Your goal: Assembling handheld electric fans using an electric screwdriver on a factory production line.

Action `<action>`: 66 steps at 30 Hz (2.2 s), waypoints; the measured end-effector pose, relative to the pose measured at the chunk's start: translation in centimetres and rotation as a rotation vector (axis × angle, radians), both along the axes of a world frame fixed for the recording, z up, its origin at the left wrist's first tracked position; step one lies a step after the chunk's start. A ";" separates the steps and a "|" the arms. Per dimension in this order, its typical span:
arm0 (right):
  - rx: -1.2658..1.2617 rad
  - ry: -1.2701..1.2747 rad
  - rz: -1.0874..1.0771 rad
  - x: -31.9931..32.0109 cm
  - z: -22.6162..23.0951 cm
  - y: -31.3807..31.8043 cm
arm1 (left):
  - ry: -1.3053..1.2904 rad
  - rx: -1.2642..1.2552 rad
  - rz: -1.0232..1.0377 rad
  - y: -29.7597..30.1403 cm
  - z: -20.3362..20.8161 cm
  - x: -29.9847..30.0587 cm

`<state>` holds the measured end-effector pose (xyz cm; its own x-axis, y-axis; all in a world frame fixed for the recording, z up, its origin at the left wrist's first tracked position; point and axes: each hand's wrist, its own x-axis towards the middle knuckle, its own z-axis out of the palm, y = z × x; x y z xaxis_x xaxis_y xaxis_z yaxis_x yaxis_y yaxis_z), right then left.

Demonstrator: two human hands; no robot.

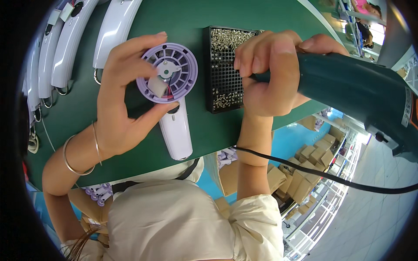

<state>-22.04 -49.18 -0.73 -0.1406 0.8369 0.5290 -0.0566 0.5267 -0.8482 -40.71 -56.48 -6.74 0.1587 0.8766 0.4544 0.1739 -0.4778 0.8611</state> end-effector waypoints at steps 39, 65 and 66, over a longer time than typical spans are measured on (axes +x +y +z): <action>-0.041 -0.081 0.508 -7.4 2.7 -4.8 | -0.077 -0.081 0.055 -0.4 -0.7 -0.1; 0.202 0.250 -0.479 7.1 0.9 -1.9 | 0.083 -0.083 0.041 0.1 0.5 0.4; 0.201 0.306 -0.491 7.7 0.5 -1.6 | 0.073 -0.088 0.038 0.1 0.6 0.4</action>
<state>-14.29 -50.77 -0.21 0.4193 0.6452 0.6387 0.0077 0.7010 -0.7131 -40.29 -56.38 -6.17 0.1545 0.9184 0.3643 0.2544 -0.3932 0.8835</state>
